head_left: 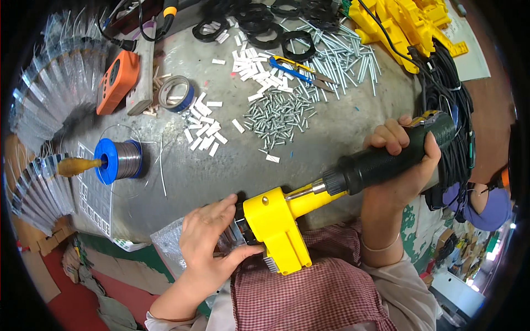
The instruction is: Assemble the yellow plastic housing of an electronic device, including wiring and soldering a circuit board and securing the casing with a screwdriver.
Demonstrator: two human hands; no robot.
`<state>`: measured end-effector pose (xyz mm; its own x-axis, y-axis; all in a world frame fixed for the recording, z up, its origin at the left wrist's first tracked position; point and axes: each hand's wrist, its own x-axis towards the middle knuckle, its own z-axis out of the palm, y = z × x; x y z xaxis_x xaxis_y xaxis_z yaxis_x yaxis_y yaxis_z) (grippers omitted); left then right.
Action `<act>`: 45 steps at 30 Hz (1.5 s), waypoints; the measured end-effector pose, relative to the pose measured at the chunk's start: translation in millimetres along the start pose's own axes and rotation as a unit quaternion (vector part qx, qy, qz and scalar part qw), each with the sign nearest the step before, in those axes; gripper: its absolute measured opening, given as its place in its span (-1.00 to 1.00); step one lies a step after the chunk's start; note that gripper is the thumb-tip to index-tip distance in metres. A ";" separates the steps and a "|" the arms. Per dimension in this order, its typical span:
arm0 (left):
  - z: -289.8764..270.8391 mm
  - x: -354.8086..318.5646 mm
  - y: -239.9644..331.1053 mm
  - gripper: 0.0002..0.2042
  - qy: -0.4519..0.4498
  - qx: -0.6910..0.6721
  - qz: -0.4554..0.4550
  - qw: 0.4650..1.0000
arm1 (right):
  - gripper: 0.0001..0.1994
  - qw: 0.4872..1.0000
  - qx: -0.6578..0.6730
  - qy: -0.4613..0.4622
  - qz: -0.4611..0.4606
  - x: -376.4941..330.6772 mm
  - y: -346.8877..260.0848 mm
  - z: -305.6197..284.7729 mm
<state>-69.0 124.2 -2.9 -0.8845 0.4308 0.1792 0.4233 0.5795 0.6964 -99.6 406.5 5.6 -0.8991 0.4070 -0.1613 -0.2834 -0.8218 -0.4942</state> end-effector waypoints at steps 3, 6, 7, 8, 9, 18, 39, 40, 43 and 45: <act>-0.1 -0.7 -0.5 -0.34 -0.002 -0.002 -0.002 1.000 | -0.65 1.000 -0.004 0.027 0.011 1.7 3.4 1.8; 1.7 1.8 -1.9 -0.33 0.003 -0.011 0.016 1.000 | -0.65 0.998 -0.002 0.053 0.034 6.8 1.5 1.7; 0.8 2.4 -2.7 -0.33 -0.003 -0.012 0.012 1.000 | -0.65 0.998 0.005 0.050 0.049 8.0 0.7 0.9; -0.5 3.5 -3.2 -0.33 -0.005 -0.014 0.014 1.000 | -0.66 0.997 0.027 0.047 0.058 10.1 1.4 -0.2; 0.1 4.6 -3.3 -0.34 -0.006 -0.019 0.016 1.000 | -0.66 0.996 0.023 0.055 0.059 11.3 0.6 -0.9; -1.6 10.4 -5.3 -0.36 -0.014 -0.062 -0.011 0.998 | -0.68 0.997 0.007 0.024 0.068 18.8 -2.6 2.1; -35.6 89.8 24.2 -0.63 -0.348 -0.132 -0.341 0.863 | -0.67 0.992 0.065 0.014 0.111 15.2 0.5 -8.0; -33.9 89.1 26.7 -0.63 -0.350 -0.126 -0.350 0.859 | -0.67 0.990 0.086 0.000 0.114 15.9 0.4 -9.3; -30.6 88.3 31.3 -0.65 -0.330 -0.115 -0.309 0.885 | -0.67 0.985 0.123 -0.029 0.121 17.4 -1.1 -14.0; -30.3 88.9 32.7 -0.64 -0.328 -0.106 -0.301 0.889 | -0.67 0.985 0.121 -0.044 0.119 17.3 -0.7 -15.4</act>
<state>-139.7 160.5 56.8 -0.6033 0.4379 -0.6665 -0.1971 0.7279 0.6567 -109.9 420.2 -10.0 -0.9721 0.1645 -0.1673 -0.1234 -0.9649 -0.2318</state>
